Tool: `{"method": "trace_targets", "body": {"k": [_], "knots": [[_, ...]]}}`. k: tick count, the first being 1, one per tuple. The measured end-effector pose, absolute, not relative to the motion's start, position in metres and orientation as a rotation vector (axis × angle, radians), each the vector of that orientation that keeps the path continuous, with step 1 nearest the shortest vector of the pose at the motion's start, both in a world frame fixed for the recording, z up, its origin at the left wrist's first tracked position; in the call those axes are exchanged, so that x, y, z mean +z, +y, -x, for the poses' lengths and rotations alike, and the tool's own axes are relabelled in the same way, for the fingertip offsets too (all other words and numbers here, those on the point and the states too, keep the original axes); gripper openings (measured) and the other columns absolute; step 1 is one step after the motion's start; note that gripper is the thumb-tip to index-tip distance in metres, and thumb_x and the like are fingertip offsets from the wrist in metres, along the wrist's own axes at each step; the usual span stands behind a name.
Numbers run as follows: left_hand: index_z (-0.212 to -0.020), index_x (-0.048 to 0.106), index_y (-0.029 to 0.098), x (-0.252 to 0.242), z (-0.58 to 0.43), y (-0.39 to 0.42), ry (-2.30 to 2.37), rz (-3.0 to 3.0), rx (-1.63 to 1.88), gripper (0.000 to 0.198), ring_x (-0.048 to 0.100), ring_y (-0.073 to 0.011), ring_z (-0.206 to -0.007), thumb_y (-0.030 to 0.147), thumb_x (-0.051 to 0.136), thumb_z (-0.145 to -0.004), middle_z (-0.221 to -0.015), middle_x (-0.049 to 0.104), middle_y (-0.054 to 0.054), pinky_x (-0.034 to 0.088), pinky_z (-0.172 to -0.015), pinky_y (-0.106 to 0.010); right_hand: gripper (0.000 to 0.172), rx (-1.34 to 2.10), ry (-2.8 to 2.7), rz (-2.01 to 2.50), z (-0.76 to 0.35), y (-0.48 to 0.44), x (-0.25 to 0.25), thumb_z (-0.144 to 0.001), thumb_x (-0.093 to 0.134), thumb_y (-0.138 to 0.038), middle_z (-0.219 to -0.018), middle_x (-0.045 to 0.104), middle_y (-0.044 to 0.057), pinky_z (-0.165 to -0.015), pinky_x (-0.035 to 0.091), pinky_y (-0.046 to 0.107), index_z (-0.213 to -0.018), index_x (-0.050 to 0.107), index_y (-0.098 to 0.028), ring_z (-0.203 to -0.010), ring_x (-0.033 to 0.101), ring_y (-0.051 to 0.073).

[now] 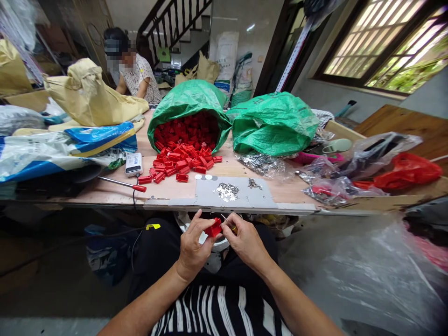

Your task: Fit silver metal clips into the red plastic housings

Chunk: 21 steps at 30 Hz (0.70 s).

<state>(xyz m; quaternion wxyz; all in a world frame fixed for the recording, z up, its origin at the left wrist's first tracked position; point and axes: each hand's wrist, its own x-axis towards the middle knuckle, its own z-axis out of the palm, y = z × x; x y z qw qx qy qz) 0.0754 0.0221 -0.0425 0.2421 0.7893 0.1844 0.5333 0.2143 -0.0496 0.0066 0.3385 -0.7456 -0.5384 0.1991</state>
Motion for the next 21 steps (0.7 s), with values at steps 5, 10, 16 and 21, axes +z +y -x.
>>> {"method": "trace_targets", "body": {"k": [5,10,16,21], "knots": [[-0.109,0.059,0.020,-0.041,-0.075,0.022,0.517,-2.119,1.457,0.037,0.065,-0.0134,-0.087,0.009,0.068,-0.075,-0.095,0.068,-0.001,0.044,-0.105,-0.046,0.016,0.556,-1.405,1.925,-0.215,-0.051,0.005,-0.086,0.048,-0.030,-0.066,0.055,-0.003,-0.056,0.032,0.022,-0.075,0.050,-0.019,-0.059,0.047,0.011],[-0.106,0.060,0.020,-0.039,-0.075,0.021,0.545,-2.065,1.463,0.035,0.065,-0.0143,-0.087,0.013,0.072,-0.074,-0.093,0.068,-0.001,0.047,-0.102,-0.045,0.017,0.626,-1.396,1.866,-0.219,-0.050,0.005,-0.087,0.049,-0.032,-0.068,0.055,-0.003,-0.056,0.032,0.022,-0.078,0.052,-0.019,-0.059,0.045,0.011],[-0.104,0.062,0.020,-0.041,-0.074,0.020,0.590,-1.989,1.431,0.032,0.066,-0.0169,-0.092,0.017,0.073,-0.073,-0.093,0.069,-0.001,0.047,-0.101,-0.043,0.019,0.677,-1.417,1.776,-0.226,-0.050,0.003,-0.087,0.052,-0.034,-0.069,0.051,-0.003,-0.060,0.033,0.023,-0.077,0.051,-0.018,-0.064,0.044,0.011],[-0.104,0.062,0.021,-0.041,-0.074,0.019,0.625,-1.976,1.408,0.032,0.062,-0.0216,-0.107,0.019,0.072,-0.074,-0.096,0.069,-0.003,0.050,-0.097,-0.042,0.025,0.867,-1.360,1.637,-0.235,-0.046,-0.001,-0.084,0.056,-0.039,-0.070,0.047,-0.002,-0.061,0.033,0.023,-0.075,0.049,-0.017,-0.066,0.040,0.011]]}}
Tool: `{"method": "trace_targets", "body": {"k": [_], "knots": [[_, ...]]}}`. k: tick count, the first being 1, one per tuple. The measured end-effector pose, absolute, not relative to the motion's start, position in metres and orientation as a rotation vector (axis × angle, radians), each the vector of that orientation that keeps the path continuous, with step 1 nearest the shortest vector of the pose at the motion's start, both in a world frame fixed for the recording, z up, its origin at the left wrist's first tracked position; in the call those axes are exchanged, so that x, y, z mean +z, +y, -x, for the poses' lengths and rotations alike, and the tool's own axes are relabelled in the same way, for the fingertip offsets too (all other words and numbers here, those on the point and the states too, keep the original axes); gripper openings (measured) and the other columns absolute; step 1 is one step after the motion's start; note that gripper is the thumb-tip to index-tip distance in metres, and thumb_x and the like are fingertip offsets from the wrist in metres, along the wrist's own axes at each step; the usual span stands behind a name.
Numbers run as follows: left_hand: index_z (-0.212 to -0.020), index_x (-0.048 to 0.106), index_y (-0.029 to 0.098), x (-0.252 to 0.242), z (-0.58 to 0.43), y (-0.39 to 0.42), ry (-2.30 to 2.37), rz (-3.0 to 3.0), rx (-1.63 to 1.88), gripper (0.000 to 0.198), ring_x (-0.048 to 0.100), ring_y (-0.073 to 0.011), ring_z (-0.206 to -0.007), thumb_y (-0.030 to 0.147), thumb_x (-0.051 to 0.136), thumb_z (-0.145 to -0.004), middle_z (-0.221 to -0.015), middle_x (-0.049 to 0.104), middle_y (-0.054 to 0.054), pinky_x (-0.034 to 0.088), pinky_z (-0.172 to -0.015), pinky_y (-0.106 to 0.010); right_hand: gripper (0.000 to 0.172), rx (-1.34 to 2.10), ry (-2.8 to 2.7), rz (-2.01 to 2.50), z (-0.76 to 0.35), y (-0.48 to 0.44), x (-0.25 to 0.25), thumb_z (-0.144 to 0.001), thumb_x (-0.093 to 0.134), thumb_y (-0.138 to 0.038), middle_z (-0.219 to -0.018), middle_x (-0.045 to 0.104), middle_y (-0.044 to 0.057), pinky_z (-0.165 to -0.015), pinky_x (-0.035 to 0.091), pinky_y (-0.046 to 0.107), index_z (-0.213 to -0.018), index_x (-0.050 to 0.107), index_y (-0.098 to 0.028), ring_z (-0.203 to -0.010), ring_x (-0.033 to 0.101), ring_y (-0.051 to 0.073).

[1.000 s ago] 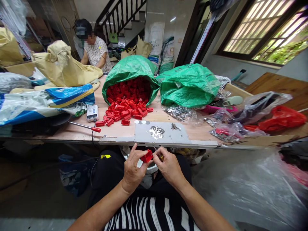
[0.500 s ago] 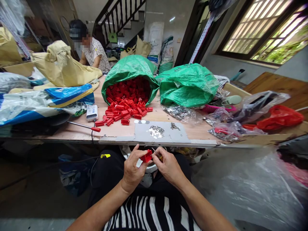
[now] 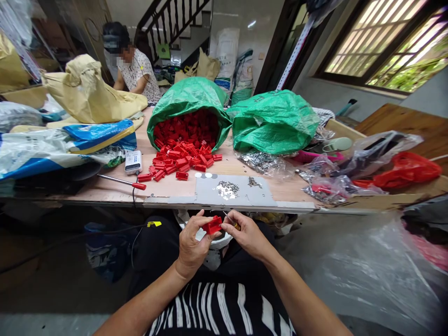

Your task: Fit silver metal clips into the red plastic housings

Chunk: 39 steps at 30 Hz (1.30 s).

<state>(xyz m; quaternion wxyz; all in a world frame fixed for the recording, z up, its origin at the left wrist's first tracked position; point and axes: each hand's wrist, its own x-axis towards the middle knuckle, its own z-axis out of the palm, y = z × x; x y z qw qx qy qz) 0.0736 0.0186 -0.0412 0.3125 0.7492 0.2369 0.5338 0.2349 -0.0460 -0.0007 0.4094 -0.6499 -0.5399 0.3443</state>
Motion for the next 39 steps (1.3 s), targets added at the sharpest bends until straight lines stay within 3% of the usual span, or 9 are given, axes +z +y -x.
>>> {"method": "trace_targets", "body": {"k": [7,10,14,25,29,35,39], "knots": [[-0.103,0.061,0.021,-0.037,-0.076,0.014,0.593,-1.966,1.407,0.031,0.063,-0.0203,-0.104,0.020,0.072,-0.074,-0.094,0.069,-0.003,0.051,-0.094,-0.039,0.040,1.339,-1.162,1.419,-0.248,-0.041,-0.001,-0.074,0.067,-0.050,-0.062,0.036,-0.005,-0.052,0.020,0.022,-0.074,0.045,-0.017,-0.056,0.027,0.007],[-0.102,0.061,0.021,-0.039,-0.076,0.014,0.618,-1.987,1.390,0.029,0.063,-0.0204,-0.104,0.021,0.072,-0.075,-0.094,0.069,-0.003,0.053,-0.091,-0.037,0.043,1.445,-1.114,1.401,-0.251,-0.042,0.000,-0.073,0.067,-0.054,-0.063,0.039,-0.005,-0.050,0.017,0.022,-0.078,0.046,-0.016,-0.054,0.026,0.007],[-0.103,0.060,0.021,-0.039,-0.076,0.014,0.620,-2.025,1.387,0.030,0.063,-0.0205,-0.106,0.020,0.071,-0.075,-0.094,0.069,-0.003,0.051,-0.093,-0.038,0.042,1.414,-1.142,1.418,-0.252,-0.043,0.000,-0.077,0.062,-0.055,-0.069,0.048,-0.002,-0.051,0.021,0.023,-0.081,0.050,-0.015,-0.055,0.030,0.007],[-0.104,0.058,0.020,-0.051,-0.081,0.008,0.661,-2.207,1.355,0.031,0.061,-0.0213,-0.106,0.013,0.068,-0.076,-0.097,0.068,-0.005,0.052,-0.089,-0.035,0.018,0.944,-1.397,1.669,-0.239,-0.040,-0.028,-0.082,0.053,-0.031,-0.067,0.045,-0.003,-0.058,0.030,0.023,-0.073,0.048,-0.017,-0.063,0.038,0.010],[-0.103,0.059,0.021,-0.055,-0.081,0.006,0.662,-2.199,1.288,0.030,0.062,-0.0204,-0.102,0.015,0.069,-0.076,-0.096,0.068,-0.004,0.052,-0.087,-0.034,0.021,1.038,-1.336,1.616,-0.239,-0.043,-0.034,-0.081,0.056,-0.035,-0.068,0.044,-0.003,-0.058,0.030,0.023,-0.074,0.047,-0.017,-0.063,0.037,0.010],[-0.100,0.059,0.021,-0.057,-0.079,0.003,0.639,-2.076,1.234,0.026,0.062,-0.0208,-0.100,0.019,0.070,-0.076,-0.093,0.069,-0.003,0.051,-0.085,-0.035,0.039,1.443,-1.031,1.354,-0.241,-0.054,-0.039,-0.078,0.061,-0.052,-0.065,0.040,-0.006,-0.049,0.024,0.021,-0.087,0.041,-0.020,-0.052,0.034,0.007],[-0.098,0.061,0.021,-0.055,-0.079,0.002,0.622,-2.006,1.192,0.025,0.062,-0.0209,-0.101,0.023,0.071,-0.076,-0.092,0.069,-0.003,0.051,-0.085,-0.034,0.042,1.481,-0.946,1.235,-0.241,-0.061,-0.041,-0.078,0.065,-0.050,-0.067,0.041,-0.006,-0.050,0.025,0.020,-0.092,0.041,-0.019,-0.054,0.035,0.006]]}}
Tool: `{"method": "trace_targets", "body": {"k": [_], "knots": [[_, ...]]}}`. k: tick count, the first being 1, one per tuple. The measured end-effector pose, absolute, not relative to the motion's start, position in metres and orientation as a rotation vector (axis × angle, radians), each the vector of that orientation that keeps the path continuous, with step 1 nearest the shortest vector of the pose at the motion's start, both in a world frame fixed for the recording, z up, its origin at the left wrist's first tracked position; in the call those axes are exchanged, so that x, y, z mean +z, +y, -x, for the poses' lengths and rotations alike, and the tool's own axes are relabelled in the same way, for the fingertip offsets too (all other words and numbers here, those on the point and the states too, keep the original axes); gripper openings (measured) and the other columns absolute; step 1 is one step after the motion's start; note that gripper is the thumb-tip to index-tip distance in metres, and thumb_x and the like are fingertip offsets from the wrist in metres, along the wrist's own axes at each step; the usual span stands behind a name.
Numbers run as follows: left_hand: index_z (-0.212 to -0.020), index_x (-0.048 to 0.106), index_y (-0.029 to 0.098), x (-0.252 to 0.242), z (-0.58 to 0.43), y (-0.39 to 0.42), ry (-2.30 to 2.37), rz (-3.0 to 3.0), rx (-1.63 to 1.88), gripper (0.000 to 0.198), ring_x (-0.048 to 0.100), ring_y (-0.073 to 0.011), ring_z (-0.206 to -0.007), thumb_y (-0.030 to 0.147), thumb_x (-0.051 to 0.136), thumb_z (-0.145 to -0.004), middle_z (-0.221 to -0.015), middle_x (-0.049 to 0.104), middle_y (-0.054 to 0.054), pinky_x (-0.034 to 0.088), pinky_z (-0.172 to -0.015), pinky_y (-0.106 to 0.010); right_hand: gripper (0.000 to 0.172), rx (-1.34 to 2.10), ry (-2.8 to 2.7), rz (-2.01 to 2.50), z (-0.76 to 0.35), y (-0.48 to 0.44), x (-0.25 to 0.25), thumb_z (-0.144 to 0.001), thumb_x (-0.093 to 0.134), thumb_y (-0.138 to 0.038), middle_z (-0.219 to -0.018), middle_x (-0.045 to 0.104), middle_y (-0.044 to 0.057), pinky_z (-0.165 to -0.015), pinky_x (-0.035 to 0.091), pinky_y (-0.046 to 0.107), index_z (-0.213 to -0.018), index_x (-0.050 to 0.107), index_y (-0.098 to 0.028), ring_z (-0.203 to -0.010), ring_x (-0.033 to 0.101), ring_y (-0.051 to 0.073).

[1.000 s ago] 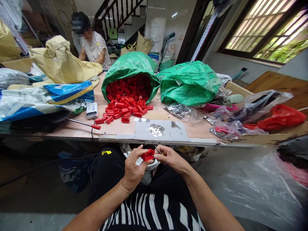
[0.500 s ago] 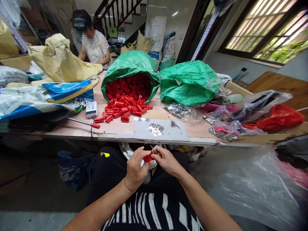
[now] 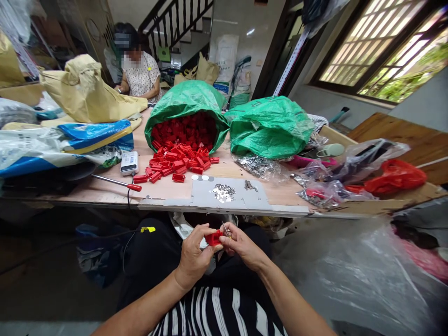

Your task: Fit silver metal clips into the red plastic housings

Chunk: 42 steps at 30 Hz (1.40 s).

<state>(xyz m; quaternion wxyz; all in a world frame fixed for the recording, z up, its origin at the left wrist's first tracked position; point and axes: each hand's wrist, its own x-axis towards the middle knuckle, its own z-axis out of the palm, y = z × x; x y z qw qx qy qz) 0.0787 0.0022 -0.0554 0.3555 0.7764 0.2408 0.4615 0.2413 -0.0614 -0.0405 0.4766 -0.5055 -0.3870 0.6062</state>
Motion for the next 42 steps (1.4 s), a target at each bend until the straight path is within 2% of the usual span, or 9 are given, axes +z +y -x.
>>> {"method": "trace_targets", "body": {"k": [7,11,14,17,20,25,36,39,42], "knots": [[-0.093,0.064,0.018,-0.058,-0.080,0.005,0.620,-1.625,0.952,0.026,0.062,-0.0221,-0.101,0.029,0.074,-0.072,-0.095,0.067,-0.007,0.049,-0.087,-0.034,0.043,1.487,-0.885,1.181,-0.242,-0.068,-0.043,-0.075,0.070,-0.048,-0.069,0.039,-0.006,-0.049,0.024,0.019,-0.093,0.043,-0.019,-0.054,0.032,0.005],[-0.091,0.061,0.016,-0.061,-0.083,0.011,0.584,-1.222,0.818,0.034,0.064,-0.0161,-0.084,0.027,0.079,-0.064,-0.093,0.067,-0.005,0.051,-0.078,-0.027,0.047,1.549,-0.883,1.170,-0.243,-0.067,-0.045,-0.074,0.069,-0.051,-0.068,0.038,-0.007,-0.046,0.018,0.018,-0.095,0.040,-0.021,-0.051,0.026,0.005],[-0.095,0.060,0.017,-0.063,-0.086,0.014,0.595,-1.043,0.821,0.034,0.062,-0.0123,-0.079,0.024,0.077,-0.067,-0.087,0.066,-0.002,0.050,-0.074,-0.023,0.045,1.509,-1.019,1.291,-0.253,-0.057,-0.042,-0.078,0.063,-0.052,-0.068,0.043,-0.006,-0.047,0.021,0.019,-0.103,0.043,-0.020,-0.050,0.031,0.006],[-0.098,0.060,0.017,-0.063,-0.089,0.017,0.625,-0.960,0.900,0.033,0.062,-0.0126,-0.084,0.023,0.075,-0.069,-0.091,0.065,-0.002,0.049,-0.080,-0.024,0.032,1.049,-1.251,1.646,-0.271,-0.037,-0.036,-0.083,0.058,-0.044,-0.078,0.055,0.000,-0.059,0.036,0.023,-0.102,0.052,-0.018,-0.064,0.048,0.011],[-0.100,0.061,0.016,-0.062,-0.090,0.019,0.651,-0.937,0.930,0.036,0.062,-0.0131,-0.085,0.023,0.076,-0.068,-0.093,0.065,-0.003,0.050,-0.080,-0.025,0.016,0.490,-1.434,2.013,-0.286,-0.015,-0.032,-0.085,0.054,-0.030,-0.090,0.063,0.004,-0.073,0.038,0.028,-0.095,0.059,-0.019,-0.083,0.056,0.017],[-0.101,0.060,0.016,-0.062,-0.089,0.023,0.678,-0.906,0.911,0.038,0.062,-0.0118,-0.083,0.024,0.076,-0.067,-0.093,0.065,-0.003,0.050,-0.076,-0.023,0.011,0.133,-1.596,2.271,-0.288,0.011,-0.031,-0.088,0.052,-0.025,-0.092,0.064,0.005,-0.068,0.035,0.028,-0.094,0.059,-0.020,-0.084,0.057,0.018],[-0.104,0.060,0.017,-0.063,-0.087,0.033,0.670,-0.805,0.912,0.041,0.064,-0.0138,-0.083,0.024,0.077,-0.067,-0.092,0.066,-0.002,0.056,-0.076,-0.028,0.004,0.198,-1.519,2.359,-0.286,0.025,-0.033,-0.086,0.051,-0.022,-0.089,0.063,0.004,-0.063,0.030,0.027,-0.087,0.055,-0.020,-0.077,0.055,0.017],[-0.112,0.060,0.018,-0.062,-0.086,0.038,0.639,-0.762,0.916,0.046,0.065,-0.0155,-0.086,0.024,0.075,-0.069,-0.096,0.066,-0.003,0.057,-0.078,-0.031,0.005,0.274,-1.492,2.203,-0.285,0.022,-0.031,-0.086,0.049,-0.022,-0.083,0.061,0.002,-0.065,0.032,0.027,-0.090,0.052,-0.020,-0.073,0.053,0.016],[-0.119,0.058,0.019,-0.059,-0.084,0.042,0.612,-0.758,0.924,0.051,0.065,-0.0162,-0.088,0.025,0.073,-0.071,-0.101,0.065,-0.005,0.056,-0.079,-0.031,0.010,0.514,-1.455,1.922,-0.282,0.016,-0.026,-0.083,0.053,-0.028,-0.081,0.058,0.001,-0.070,0.036,0.027,-0.087,0.052,-0.019,-0.075,0.052,0.015]]}}
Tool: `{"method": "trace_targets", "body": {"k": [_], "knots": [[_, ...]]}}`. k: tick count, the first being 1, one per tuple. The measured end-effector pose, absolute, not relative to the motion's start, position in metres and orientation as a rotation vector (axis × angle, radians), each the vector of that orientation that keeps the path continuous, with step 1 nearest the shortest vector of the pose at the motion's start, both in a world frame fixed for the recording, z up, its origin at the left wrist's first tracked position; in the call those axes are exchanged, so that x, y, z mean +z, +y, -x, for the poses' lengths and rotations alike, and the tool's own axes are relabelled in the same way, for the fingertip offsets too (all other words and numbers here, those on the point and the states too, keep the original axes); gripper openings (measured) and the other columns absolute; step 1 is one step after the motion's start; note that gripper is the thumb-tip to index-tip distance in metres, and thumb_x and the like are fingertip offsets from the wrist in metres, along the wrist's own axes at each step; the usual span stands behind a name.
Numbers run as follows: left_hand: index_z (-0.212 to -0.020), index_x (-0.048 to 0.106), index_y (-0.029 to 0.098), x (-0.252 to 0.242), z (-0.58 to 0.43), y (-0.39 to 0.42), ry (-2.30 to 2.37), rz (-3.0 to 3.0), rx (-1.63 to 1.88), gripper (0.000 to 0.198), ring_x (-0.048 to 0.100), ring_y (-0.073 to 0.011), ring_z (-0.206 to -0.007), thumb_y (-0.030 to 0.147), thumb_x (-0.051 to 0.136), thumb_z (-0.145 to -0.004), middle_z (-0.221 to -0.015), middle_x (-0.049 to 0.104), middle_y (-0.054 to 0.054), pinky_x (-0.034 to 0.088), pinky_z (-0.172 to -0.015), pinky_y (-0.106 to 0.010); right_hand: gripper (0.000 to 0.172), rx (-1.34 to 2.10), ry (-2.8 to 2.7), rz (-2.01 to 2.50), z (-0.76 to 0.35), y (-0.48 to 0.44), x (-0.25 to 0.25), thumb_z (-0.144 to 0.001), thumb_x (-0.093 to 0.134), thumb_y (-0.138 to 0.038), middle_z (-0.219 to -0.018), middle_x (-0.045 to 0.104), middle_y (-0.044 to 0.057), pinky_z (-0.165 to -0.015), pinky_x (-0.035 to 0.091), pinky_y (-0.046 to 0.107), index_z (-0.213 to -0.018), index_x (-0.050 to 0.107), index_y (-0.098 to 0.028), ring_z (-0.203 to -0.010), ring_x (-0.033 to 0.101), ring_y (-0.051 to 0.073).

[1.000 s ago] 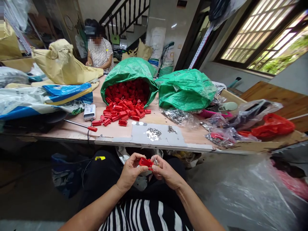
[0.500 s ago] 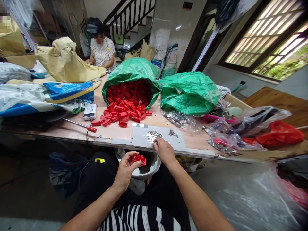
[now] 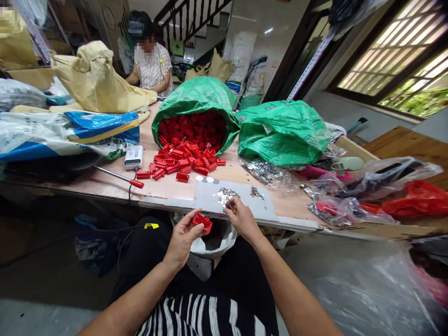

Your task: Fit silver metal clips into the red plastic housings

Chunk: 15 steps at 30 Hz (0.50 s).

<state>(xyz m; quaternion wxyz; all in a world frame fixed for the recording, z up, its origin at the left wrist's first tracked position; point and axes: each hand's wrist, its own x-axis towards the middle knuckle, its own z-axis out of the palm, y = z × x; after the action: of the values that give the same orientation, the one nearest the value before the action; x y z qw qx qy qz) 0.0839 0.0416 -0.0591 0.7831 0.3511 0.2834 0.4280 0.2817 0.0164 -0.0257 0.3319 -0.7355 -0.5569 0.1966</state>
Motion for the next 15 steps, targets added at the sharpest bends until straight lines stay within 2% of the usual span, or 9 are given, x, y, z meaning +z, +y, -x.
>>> {"method": "trace_targets", "body": {"k": [3,6,9,15], "knots": [[-0.123,0.054,0.021,-0.056,-0.082,0.044,0.601,-0.792,0.930,0.054,0.064,-0.0156,-0.093,0.024,0.072,-0.072,-0.108,0.065,-0.007,0.055,-0.078,-0.027,0.018,0.924,-1.404,1.656,-0.273,0.007,-0.017,-0.082,0.054,-0.035,-0.075,0.054,0.000,-0.064,0.036,0.025,-0.085,0.055,-0.017,-0.068,0.048,0.012],[-0.117,0.055,0.021,-0.054,-0.081,0.045,0.588,-0.850,0.944,0.048,0.063,-0.0158,-0.097,0.023,0.072,-0.072,-0.111,0.065,-0.007,0.054,-0.080,-0.026,0.025,1.245,-1.297,1.512,-0.260,-0.003,-0.010,-0.080,0.058,-0.038,-0.072,0.053,-0.002,-0.053,0.029,0.022,-0.089,0.055,-0.015,-0.055,0.038,0.008],[-0.112,0.060,0.019,-0.054,-0.082,0.043,0.585,-0.919,0.952,0.041,0.063,-0.0168,-0.099,0.024,0.071,-0.072,-0.110,0.067,-0.007,0.052,-0.085,-0.027,0.027,1.305,-1.233,1.469,-0.248,-0.009,-0.010,-0.077,0.063,-0.038,-0.072,0.055,-0.001,-0.050,0.026,0.021,-0.089,0.053,-0.015,-0.053,0.036,0.006],[-0.115,0.064,0.020,-0.047,-0.081,0.035,0.612,-1.061,0.907,0.044,0.062,-0.0199,-0.104,0.026,0.072,-0.072,-0.113,0.067,-0.007,0.048,-0.093,-0.031,0.031,1.202,-1.152,1.483,-0.240,-0.015,-0.026,-0.074,0.067,-0.041,-0.070,0.058,-0.002,-0.047,0.026,0.020,-0.083,0.050,-0.017,-0.051,0.040,0.006]]}}
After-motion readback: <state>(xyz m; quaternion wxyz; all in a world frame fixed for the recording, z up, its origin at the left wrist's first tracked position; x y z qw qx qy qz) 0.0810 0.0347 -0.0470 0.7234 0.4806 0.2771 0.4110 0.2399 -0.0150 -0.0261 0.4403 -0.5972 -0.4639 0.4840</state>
